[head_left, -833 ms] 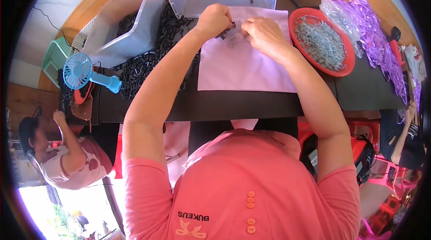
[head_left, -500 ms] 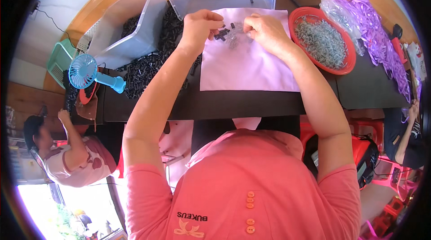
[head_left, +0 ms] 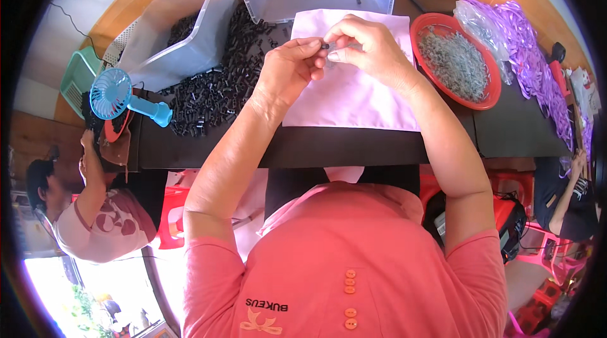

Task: The person assembles small parts by picking up plastic connectors and metal pins from the table and inserting the pins into the connectors by hand.

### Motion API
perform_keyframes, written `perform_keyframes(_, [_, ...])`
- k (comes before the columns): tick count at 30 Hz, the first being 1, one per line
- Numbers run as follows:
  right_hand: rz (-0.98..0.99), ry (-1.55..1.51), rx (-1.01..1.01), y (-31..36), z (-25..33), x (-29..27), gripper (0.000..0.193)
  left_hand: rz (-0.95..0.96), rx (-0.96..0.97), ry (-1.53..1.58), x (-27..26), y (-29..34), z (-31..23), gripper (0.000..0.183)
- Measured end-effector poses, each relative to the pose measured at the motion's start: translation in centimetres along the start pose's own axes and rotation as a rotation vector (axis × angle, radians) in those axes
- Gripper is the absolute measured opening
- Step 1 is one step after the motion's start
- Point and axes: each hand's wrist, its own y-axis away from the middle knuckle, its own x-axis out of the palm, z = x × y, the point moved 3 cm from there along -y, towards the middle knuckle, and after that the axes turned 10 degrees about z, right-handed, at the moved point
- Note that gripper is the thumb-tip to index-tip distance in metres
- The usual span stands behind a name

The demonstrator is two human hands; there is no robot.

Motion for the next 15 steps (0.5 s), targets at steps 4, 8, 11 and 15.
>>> perform_keyframes(4, [-0.028, 0.041, -0.027, 0.0, 0.0, 0.6, 0.012, 0.046, -0.002, 0.061, 0.0, 0.2, 0.5, 0.019])
perform_keyframes(8, [-0.105, 0.047, -0.062, 0.1, -0.5, 0.6, 0.01, 0.093, 0.034, 0.062, 0.3, 0.1, 0.6, 0.02])
perform_keyframes(11, [-0.128, -0.023, -0.048, 0.1, -0.4, 1.1, 0.011, 0.118, 0.022, 0.13, 0.1, 0.1, 0.7, 0.02])
perform_keyframes(15, [-0.143, -0.117, 0.04, 0.2, -0.6, 1.7, 0.011, 0.106, 0.056, 0.133, 0.2, 0.4, 0.7, 0.018])
